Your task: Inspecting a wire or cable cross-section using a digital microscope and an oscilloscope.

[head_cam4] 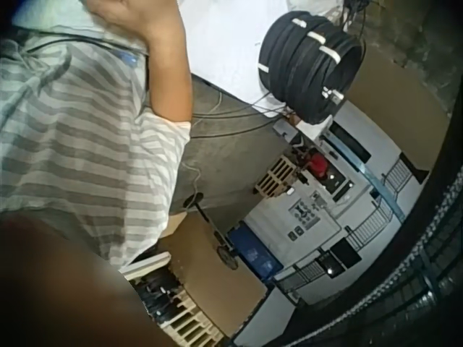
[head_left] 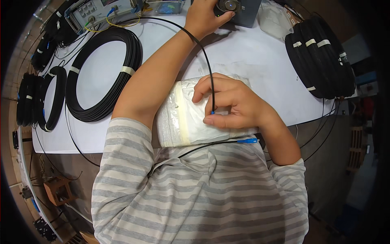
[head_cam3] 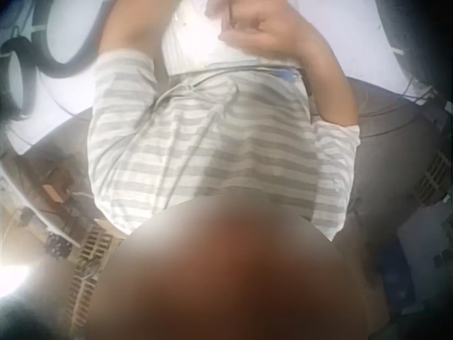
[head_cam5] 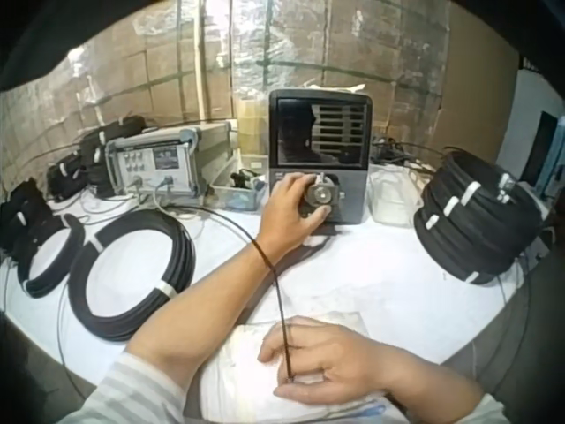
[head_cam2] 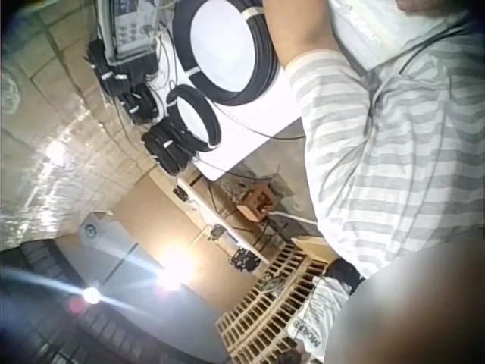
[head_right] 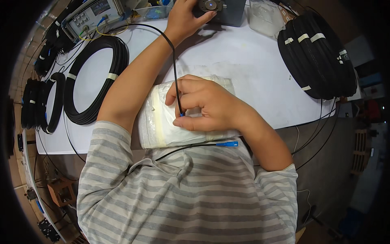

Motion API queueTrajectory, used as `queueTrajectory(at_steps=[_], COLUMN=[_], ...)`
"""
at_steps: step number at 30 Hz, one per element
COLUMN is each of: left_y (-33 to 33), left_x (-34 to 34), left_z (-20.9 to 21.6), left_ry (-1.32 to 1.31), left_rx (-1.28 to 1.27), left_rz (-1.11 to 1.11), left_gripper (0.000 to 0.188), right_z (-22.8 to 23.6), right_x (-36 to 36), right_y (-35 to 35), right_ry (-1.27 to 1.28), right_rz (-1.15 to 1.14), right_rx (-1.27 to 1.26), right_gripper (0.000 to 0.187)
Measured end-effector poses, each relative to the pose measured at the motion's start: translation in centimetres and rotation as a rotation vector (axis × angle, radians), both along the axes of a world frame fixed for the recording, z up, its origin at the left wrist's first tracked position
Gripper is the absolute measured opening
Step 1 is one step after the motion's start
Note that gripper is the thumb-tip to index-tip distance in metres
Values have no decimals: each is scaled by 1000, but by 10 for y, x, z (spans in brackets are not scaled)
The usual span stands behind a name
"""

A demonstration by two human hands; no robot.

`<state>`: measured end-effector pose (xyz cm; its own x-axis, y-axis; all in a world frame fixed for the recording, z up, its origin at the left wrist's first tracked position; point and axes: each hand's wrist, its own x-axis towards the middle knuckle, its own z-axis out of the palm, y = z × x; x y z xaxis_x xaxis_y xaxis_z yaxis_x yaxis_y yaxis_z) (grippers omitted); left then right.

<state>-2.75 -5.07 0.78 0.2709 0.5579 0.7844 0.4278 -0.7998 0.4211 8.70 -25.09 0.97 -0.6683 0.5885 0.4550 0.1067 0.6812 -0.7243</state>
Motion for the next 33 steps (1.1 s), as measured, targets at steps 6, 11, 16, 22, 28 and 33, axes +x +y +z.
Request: queueTrajectory(at_steps=[6,11,16,22,28,33], left_y=[3,2,-1,1,1,2], left_x=[-2,-3,-2,-4,-2,-3], left_z=[-3,-2,0,-3,2,-1], left_ry=[-16,-16,3,3,19,18], left_rx=[44,-8,1,-9,8,-8], left_rz=[4,0,9,16,22,29], left_gripper=[55,56,56,56,57,56], right_z=[1,0,3,2,0,1], right_x=[-3,0,0,-5,1,-2], right_y=[-3,-2,-5,-4,2,-2], right_ry=[-10,-4,-28,-11,9,-17], right_rz=[-98,-17,-57,-80,44,-33], right_rx=[-114,-96,-94,-156,-68,-107], right_gripper=[15,16,16,15,17,19])
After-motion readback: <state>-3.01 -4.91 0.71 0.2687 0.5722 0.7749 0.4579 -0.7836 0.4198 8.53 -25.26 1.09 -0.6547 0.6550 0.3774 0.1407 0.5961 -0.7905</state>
